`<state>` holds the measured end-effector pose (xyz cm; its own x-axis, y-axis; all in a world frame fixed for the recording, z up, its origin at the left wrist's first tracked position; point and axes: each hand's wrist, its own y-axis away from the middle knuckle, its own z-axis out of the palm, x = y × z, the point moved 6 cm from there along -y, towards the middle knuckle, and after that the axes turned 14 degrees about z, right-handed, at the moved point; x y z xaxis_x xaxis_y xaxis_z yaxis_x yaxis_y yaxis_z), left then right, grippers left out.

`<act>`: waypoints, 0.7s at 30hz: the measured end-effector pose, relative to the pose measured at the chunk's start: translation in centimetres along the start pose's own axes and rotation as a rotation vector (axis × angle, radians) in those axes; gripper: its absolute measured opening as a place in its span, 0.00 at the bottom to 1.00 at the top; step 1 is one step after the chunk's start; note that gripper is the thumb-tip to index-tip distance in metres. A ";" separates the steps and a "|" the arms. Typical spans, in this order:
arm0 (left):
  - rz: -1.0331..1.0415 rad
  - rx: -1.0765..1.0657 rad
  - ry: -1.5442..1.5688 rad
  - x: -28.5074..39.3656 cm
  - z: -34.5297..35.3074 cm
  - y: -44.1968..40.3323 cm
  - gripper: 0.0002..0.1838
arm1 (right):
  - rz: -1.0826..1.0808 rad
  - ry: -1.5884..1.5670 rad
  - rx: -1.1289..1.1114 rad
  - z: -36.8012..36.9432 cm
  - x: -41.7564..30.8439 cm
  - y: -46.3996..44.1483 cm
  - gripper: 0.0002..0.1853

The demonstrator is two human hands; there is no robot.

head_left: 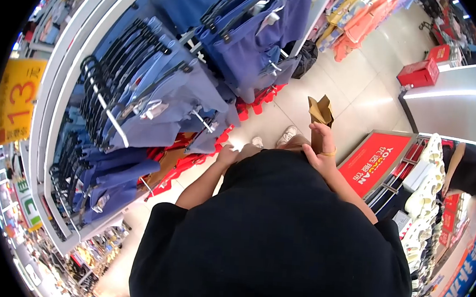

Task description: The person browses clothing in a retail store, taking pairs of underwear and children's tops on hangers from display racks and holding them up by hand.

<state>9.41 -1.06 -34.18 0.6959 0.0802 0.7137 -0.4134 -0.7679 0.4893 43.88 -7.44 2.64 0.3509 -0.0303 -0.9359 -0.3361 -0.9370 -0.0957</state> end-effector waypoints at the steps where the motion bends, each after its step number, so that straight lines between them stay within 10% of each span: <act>1: 0.193 0.072 -0.057 5.0 -1.4 -0.1 0.26 | -0.010 0.001 0.010 -0.3 0.4 -0.2 0.31; 10: 0.800 0.415 -0.228 32.1 -9.8 -7.9 0.27 | 0.066 -0.008 0.059 -6.1 2.8 -2.9 0.30; 21: 0.178 0.152 -0.405 25.7 -6.5 -17.4 0.20 | 0.101 -0.040 0.047 -14.6 6.5 -8.7 0.29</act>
<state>30.70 18.46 -21.07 0.8080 -0.2923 0.5117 -0.4769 -0.8343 0.2766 61.89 -4.58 2.35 0.2783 -0.1092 -0.9543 -0.4093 -0.9123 -0.0149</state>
